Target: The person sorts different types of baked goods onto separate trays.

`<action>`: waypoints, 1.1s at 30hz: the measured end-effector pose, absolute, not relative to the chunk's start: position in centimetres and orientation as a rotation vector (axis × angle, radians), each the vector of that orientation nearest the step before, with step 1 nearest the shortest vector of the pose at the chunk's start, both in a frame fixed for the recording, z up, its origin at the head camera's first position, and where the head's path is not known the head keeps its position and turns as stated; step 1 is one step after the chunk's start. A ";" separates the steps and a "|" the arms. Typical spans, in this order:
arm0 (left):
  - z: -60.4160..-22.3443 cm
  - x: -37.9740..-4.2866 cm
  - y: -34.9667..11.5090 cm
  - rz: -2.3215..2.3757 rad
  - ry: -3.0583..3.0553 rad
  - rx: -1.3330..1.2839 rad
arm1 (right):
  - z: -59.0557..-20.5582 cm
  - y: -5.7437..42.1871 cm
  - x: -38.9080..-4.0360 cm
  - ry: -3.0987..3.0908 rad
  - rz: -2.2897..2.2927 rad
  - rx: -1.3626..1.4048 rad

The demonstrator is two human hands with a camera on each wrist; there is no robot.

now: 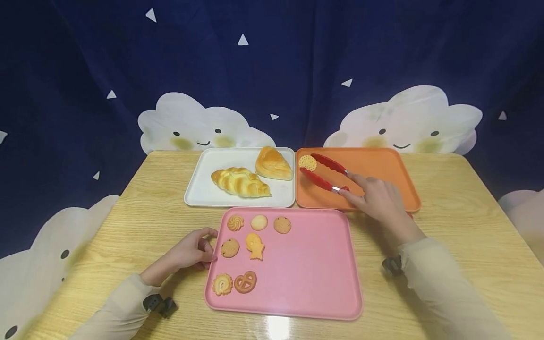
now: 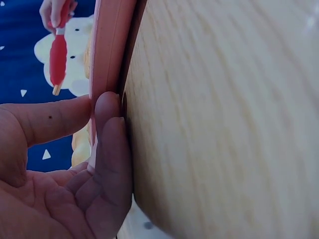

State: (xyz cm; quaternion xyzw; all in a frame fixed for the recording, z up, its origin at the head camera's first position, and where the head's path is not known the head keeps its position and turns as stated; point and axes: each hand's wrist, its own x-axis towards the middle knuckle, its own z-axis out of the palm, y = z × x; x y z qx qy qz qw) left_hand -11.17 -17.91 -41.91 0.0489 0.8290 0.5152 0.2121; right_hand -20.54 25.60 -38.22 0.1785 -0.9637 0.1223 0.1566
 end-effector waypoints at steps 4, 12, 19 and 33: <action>-41.9 -11.1 -17.9 1.441 2.299 0.143 | -38.2 25.4 -21.3 -2.796 0.347 0.463; -42.1 -11.1 -17.9 1.436 2.306 0.144 | -38.3 25.3 -22.6 -2.829 0.342 0.399; -42.0 -11.1 -17.9 1.434 2.306 0.136 | -38.6 25.3 -23.7 -2.887 0.327 0.356; -42.1 -11.3 -17.9 1.427 2.299 0.127 | -38.9 24.8 -25.4 -2.980 0.303 0.307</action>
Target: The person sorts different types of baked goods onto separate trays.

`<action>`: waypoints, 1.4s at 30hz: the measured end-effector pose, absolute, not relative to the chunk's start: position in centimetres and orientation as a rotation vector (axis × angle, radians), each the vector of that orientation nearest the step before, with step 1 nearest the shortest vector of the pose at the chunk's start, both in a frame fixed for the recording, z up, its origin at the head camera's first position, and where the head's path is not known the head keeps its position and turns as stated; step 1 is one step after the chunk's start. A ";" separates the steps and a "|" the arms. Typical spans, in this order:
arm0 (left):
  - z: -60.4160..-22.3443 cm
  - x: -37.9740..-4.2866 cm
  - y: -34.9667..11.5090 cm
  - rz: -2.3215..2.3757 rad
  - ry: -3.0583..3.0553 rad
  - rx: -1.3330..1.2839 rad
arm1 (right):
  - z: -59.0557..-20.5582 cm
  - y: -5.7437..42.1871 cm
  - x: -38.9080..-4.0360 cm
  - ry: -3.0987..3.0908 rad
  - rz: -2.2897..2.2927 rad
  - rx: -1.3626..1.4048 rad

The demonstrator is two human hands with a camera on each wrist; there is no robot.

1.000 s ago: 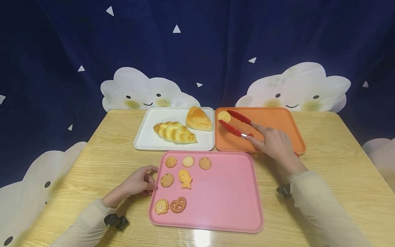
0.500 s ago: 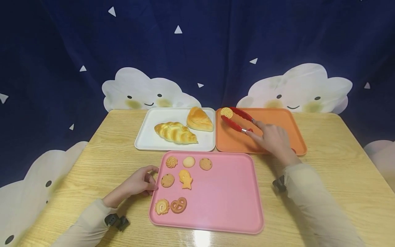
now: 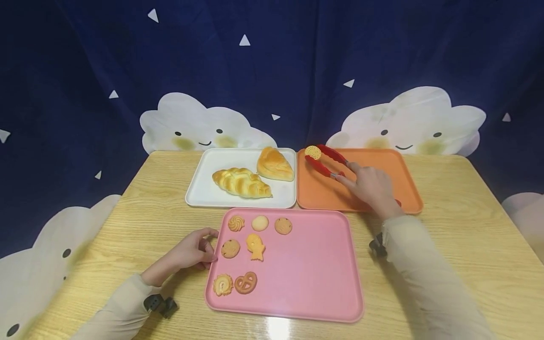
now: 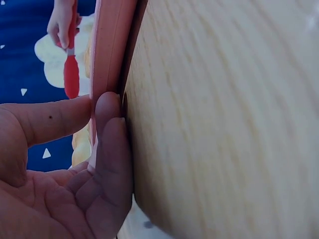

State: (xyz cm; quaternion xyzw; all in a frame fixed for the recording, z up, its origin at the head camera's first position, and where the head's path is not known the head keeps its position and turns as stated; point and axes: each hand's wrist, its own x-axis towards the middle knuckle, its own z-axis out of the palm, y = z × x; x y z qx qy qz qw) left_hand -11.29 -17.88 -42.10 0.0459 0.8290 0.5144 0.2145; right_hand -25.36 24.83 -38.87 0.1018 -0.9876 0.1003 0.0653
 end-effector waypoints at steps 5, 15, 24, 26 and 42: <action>-42.1 -11.3 -17.9 1.426 2.302 0.120 | -39.2 24.7 -26.0 -3.009 0.290 0.297; -42.2 -11.3 -17.8 1.409 2.317 0.105 | -39.7 24.3 -27.0 -3.046 0.295 0.308; -42.4 -11.3 -17.9 1.435 2.303 0.143 | -39.8 23.9 -27.3 -3.080 0.330 0.327; -42.5 -11.4 -18.0 1.446 2.299 0.158 | -39.8 23.9 -27.3 -3.076 0.347 0.324; -42.4 -11.3 -18.0 1.447 2.305 0.160 | -38.8 24.3 -25.4 -3.029 0.386 0.318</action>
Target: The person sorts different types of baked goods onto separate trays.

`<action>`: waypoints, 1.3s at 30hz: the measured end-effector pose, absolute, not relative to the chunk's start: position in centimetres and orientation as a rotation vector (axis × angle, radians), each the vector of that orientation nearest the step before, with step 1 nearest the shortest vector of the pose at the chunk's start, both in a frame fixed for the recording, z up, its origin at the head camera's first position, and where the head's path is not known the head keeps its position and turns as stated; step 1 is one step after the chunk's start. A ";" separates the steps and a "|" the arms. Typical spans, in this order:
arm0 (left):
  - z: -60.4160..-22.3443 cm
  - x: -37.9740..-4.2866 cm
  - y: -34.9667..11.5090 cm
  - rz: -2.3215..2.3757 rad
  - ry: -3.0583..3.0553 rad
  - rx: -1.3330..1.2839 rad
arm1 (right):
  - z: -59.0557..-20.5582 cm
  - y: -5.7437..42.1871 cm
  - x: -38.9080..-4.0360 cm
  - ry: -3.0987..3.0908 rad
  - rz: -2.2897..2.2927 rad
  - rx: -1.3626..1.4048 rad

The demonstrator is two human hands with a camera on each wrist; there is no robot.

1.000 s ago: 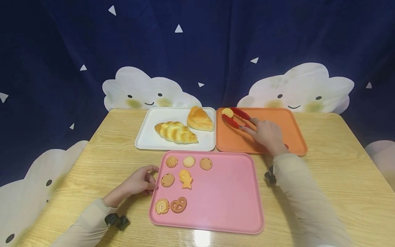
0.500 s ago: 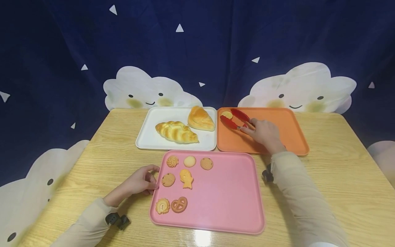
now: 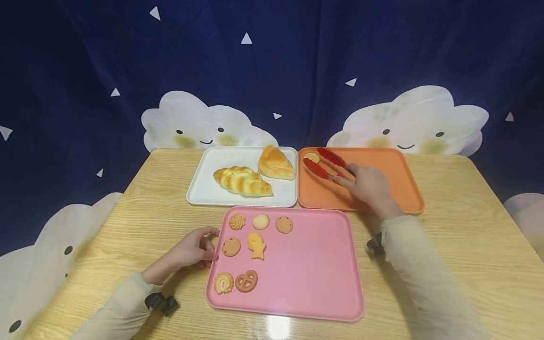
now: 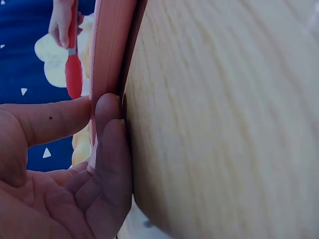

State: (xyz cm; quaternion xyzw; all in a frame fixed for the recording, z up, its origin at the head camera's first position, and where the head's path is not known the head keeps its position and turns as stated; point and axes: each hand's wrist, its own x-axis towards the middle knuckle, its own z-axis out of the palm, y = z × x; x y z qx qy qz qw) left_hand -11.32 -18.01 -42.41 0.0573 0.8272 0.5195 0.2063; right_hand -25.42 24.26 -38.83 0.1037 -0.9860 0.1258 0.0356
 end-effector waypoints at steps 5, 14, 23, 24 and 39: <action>-42.4 -11.3 -18.0 1.440 2.312 0.153 | -38.5 24.3 -24.4 -2.996 0.372 0.336; -42.3 -11.2 -18.0 1.449 2.305 0.137 | -38.2 24.4 -22.9 -2.914 0.369 0.385; -42.3 -11.1 -17.9 1.448 2.314 0.135 | -37.5 23.8 -20.9 -2.842 0.360 0.470; -42.3 -11.1 -18.0 1.449 2.313 0.137 | -37.5 23.8 -20.7 -2.831 0.360 0.482; -42.2 -11.2 -18.0 1.454 2.301 0.151 | -36.8 22.9 -17.5 -2.758 0.325 0.602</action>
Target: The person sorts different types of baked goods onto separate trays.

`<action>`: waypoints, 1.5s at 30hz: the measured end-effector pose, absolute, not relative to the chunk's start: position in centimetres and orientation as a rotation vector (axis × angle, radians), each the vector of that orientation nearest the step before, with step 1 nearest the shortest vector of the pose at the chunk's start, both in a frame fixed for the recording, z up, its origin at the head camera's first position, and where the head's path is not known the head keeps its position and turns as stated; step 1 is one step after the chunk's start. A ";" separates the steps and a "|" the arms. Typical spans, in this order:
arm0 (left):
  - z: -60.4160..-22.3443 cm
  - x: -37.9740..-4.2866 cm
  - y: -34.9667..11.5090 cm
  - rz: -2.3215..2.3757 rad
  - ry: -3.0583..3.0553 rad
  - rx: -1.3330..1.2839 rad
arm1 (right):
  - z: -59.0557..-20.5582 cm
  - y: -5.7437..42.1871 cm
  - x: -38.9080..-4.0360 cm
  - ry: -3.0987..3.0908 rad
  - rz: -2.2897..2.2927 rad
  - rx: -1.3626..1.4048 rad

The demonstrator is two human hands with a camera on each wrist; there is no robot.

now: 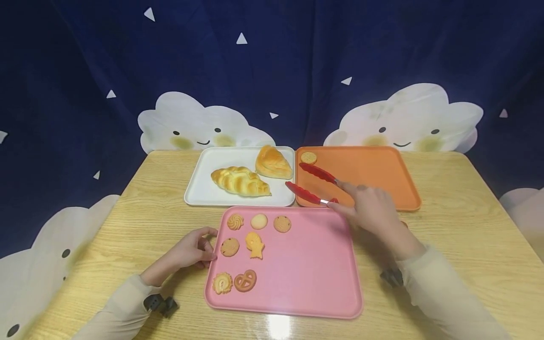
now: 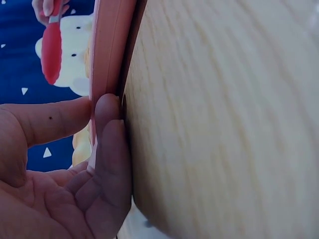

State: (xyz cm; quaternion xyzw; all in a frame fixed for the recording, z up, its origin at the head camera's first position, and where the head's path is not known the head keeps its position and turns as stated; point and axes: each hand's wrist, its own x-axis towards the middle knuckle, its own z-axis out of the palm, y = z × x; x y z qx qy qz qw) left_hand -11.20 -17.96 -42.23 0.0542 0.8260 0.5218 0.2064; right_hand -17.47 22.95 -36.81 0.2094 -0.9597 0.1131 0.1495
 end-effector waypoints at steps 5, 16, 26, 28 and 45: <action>-42.2 -11.2 -17.9 1.445 2.302 0.149 | -36.9 23.0 -16.8 -2.724 0.327 0.647; -42.2 -11.3 -18.0 1.436 2.306 0.143 | -36.7 23.0 -15.2 -2.759 0.286 0.717; -42.4 -11.5 -18.2 1.445 2.269 0.182 | -37.0 22.6 -14.2 -2.776 0.281 0.751; -42.1 -11.4 -18.1 1.441 2.271 0.183 | -37.2 22.5 -14.0 -2.768 0.282 0.763; -42.4 -11.6 -18.2 1.435 2.269 0.159 | -38.6 21.7 -13.1 -2.848 0.232 0.811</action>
